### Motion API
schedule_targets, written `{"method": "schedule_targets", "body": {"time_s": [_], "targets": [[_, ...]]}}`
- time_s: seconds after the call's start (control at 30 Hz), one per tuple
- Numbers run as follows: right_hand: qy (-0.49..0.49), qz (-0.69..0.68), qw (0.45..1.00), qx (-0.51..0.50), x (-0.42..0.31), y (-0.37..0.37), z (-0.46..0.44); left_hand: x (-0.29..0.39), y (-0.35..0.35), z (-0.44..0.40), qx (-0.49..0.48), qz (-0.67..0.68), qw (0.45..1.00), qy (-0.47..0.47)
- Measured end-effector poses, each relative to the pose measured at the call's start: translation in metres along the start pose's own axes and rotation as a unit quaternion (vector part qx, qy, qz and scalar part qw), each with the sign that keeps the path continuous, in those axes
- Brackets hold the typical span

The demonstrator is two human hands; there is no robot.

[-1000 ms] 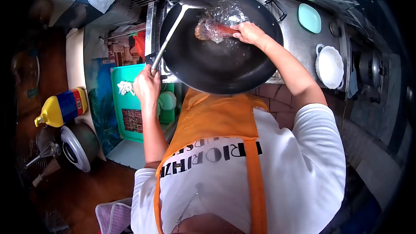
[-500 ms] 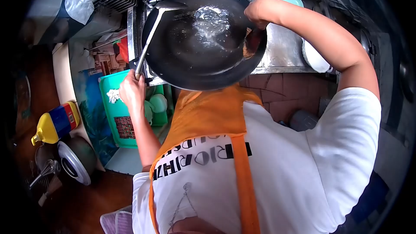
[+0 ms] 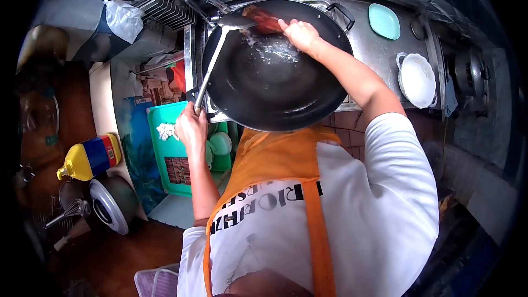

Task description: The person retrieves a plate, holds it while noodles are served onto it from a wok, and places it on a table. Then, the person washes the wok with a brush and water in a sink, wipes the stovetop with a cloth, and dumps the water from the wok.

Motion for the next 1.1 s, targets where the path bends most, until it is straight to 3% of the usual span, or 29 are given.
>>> {"method": "schedule_targets", "body": {"time_s": [0.13,0.2,0.23,0.3,0.37,0.43,0.47,0.53,0.6,0.67,0.73,0.83,0.97,1.1], "targets": [[0.003,-0.272,0.961,-0.058,-0.052,-0.019,0.025,0.002,0.001,-0.001,-0.014,0.002,1.000,0.004],[0.125,-0.371,0.916,-0.090,-0.061,-0.025,0.052,-0.004,-0.001,0.001,-0.022,0.011,1.000,0.011],[-0.103,-0.328,0.863,-0.370,-0.077,0.049,0.051,-0.006,-0.003,0.002,-0.025,0.015,0.999,0.016],[-0.060,-0.267,0.833,-0.481,-0.055,0.080,0.058,-0.004,0.001,0.001,-0.037,0.010,0.999,0.021],[-0.085,-0.116,0.848,-0.510,-0.026,0.111,0.053,-0.005,0.001,0.001,-0.036,0.004,0.999,0.021],[-0.081,-0.013,0.880,-0.469,0.014,0.112,0.041,-0.009,-0.003,0.003,-0.022,0.000,1.000,0.018],[0.009,0.034,0.924,-0.380,0.033,0.102,0.035,-0.008,-0.002,0.002,-0.021,-0.002,1.000,0.016],[-0.018,0.056,0.955,-0.290,0.030,0.094,0.023,-0.004,0.001,0.001,-0.019,-0.005,1.000,0.013],[-0.073,-0.015,0.969,-0.237,0.018,0.058,0.025,-0.001,0.006,-0.001,-0.019,0.005,1.000,0.014],[-0.123,-0.106,0.959,-0.230,-0.009,0.038,0.045,0.001,0.007,-0.001,-0.027,0.011,0.999,0.021],[-0.052,-0.148,0.948,-0.275,-0.028,0.047,0.060,-0.003,0.005,-0.002,-0.049,0.010,0.998,0.025],[-0.082,-0.067,0.938,-0.330,-0.017,0.086,0.065,-0.003,0.005,-0.002,-0.041,0.004,0.999,0.020],[-0.080,0.021,0.979,-0.187,0.029,0.060,0.062,-0.001,0.004,-0.001,-0.030,0.006,0.999,0.017],[-0.093,0.013,0.992,-0.090,0.008,0.009,0.052,-0.004,0.004,0.000,-0.007,0.030,0.999,0.014]]}}
Point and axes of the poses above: each hand's wrist, its own z-axis away from the middle knuckle, its own y-axis out of the back of the hand, x = y × z, the point moved 3 cm from there along -z, towards the middle knuckle, and after that the axes turned 14 degrees about x, right-handed, at the moved point
